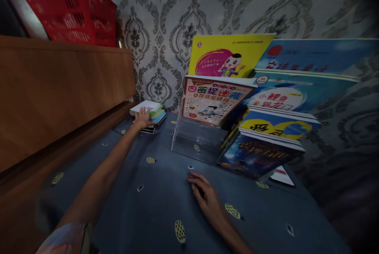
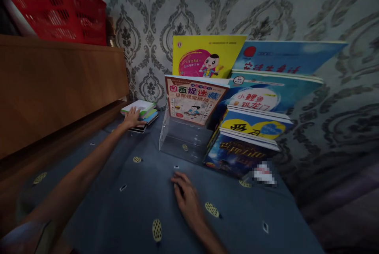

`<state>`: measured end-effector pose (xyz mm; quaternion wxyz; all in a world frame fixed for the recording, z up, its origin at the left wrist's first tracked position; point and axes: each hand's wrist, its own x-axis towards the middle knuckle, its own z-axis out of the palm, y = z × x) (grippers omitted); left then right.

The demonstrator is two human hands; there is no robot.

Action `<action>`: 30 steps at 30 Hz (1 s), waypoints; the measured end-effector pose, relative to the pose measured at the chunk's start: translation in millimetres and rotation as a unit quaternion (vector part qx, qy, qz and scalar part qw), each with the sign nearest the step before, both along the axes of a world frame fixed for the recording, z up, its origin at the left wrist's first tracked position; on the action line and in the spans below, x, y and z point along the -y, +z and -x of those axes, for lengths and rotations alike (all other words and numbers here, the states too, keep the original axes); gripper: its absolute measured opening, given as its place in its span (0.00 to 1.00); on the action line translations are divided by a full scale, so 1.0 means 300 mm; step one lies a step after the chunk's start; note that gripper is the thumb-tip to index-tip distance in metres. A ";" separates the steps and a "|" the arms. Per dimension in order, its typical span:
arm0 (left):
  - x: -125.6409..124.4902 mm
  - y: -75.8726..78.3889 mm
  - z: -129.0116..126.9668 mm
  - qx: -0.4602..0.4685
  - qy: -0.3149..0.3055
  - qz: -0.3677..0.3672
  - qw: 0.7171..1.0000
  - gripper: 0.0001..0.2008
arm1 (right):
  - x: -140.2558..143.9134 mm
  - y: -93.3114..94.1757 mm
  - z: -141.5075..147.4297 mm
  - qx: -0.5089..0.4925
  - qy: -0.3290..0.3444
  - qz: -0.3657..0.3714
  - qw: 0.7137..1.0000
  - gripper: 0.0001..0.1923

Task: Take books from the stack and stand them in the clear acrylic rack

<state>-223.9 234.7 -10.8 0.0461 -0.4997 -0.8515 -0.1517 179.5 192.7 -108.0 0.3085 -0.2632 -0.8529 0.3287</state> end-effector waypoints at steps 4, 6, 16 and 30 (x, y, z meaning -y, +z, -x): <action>-0.024 -0.021 0.046 -0.020 0.000 0.073 0.997 0.51 | 0.007 0.004 -0.003 0.006 0.005 -0.002 1.000 0.16; -0.035 -0.017 0.067 -0.026 -0.002 0.098 0.995 0.52 | 0.010 0.008 -0.005 0.004 0.004 -0.004 1.000 0.16; 0.029 -0.021 0.079 -0.116 -0.038 0.108 0.987 0.26 | 0.009 0.014 -0.002 0.002 0.010 -0.006 1.000 0.15; 0.186 0.011 -0.124 -0.165 -0.069 0.120 0.977 0.18 | 0.014 0.019 0.002 0.013 0.011 -0.005 1.000 0.17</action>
